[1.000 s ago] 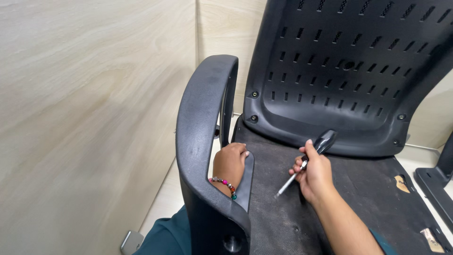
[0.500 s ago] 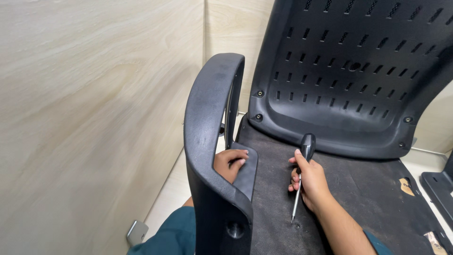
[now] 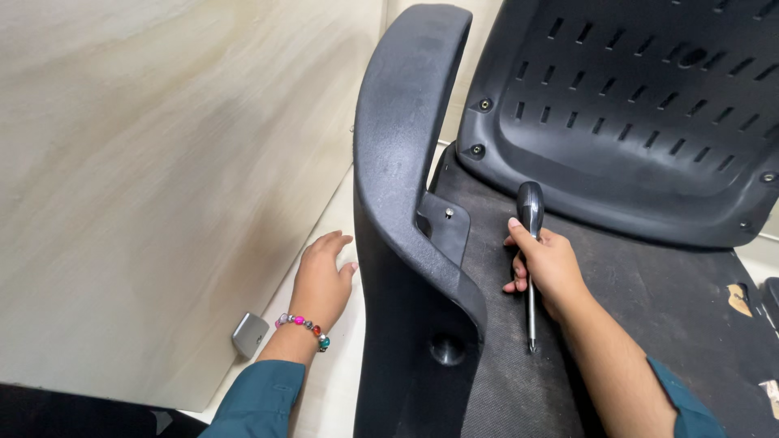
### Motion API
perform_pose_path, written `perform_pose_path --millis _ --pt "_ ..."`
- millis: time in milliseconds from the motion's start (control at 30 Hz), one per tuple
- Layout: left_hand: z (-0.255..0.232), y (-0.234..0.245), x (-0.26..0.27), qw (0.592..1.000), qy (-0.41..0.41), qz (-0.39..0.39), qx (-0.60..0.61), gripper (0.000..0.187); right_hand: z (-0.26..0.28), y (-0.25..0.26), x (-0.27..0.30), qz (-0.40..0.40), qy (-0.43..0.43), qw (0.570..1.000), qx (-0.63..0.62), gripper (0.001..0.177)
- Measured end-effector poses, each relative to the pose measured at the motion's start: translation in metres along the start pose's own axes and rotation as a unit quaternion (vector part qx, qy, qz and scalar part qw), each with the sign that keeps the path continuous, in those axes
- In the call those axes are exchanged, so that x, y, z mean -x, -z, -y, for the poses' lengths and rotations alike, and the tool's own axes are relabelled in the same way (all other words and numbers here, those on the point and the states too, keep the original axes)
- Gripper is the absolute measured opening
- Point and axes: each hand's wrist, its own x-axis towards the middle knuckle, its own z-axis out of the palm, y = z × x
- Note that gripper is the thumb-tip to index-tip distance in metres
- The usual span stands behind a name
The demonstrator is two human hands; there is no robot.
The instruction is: The person attaches a black plastic armrest to a chair seat using a screwdriver and screws. They align the armrest, insert screws, and tighten them to secure the armrest to the seat.
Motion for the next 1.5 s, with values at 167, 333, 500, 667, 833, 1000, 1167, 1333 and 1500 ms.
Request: perform_pose_path --millis 167,333,500,667,833,1000,1167,1333,1500 --pt "-0.008 -0.006 0.000 0.994 0.008 0.027 -0.102 0.039 0.001 -0.002 0.003 -0.005 0.011 1.000 -0.001 0.039" --pt "-0.019 -0.002 0.005 0.999 -0.018 -0.011 -0.046 0.028 0.000 -0.001 0.007 -0.010 0.030 0.999 -0.003 0.039" --pt "-0.025 0.000 0.013 0.998 -0.055 0.019 0.037 0.023 -0.001 -0.002 0.009 -0.017 0.046 0.999 -0.002 0.038" --pt "-0.030 -0.018 0.004 0.991 -0.090 0.096 -0.002 0.022 -0.008 0.001 0.006 -0.031 0.052 0.998 0.003 0.036" --pt "-0.027 -0.051 -0.005 0.986 -0.140 0.085 -0.019 0.038 -0.013 0.003 -0.007 -0.072 0.110 0.983 0.126 0.038" --pt "-0.013 -0.068 -0.012 0.975 -0.165 0.107 -0.104 0.053 -0.017 0.009 -0.008 -0.105 0.087 0.979 0.149 0.038" --pt "-0.009 -0.070 -0.014 0.993 -0.083 0.067 -0.055 0.027 -0.015 0.010 -0.005 -0.081 0.085 0.990 0.076 0.037" --pt "-0.007 -0.068 -0.015 0.996 -0.055 0.002 -0.065 0.017 -0.017 0.014 -0.004 -0.072 0.070 0.992 0.082 0.038" --pt "-0.003 -0.058 -0.015 0.999 -0.025 -0.017 -0.044 0.016 -0.019 0.013 -0.005 -0.064 0.060 0.993 0.077 0.039"
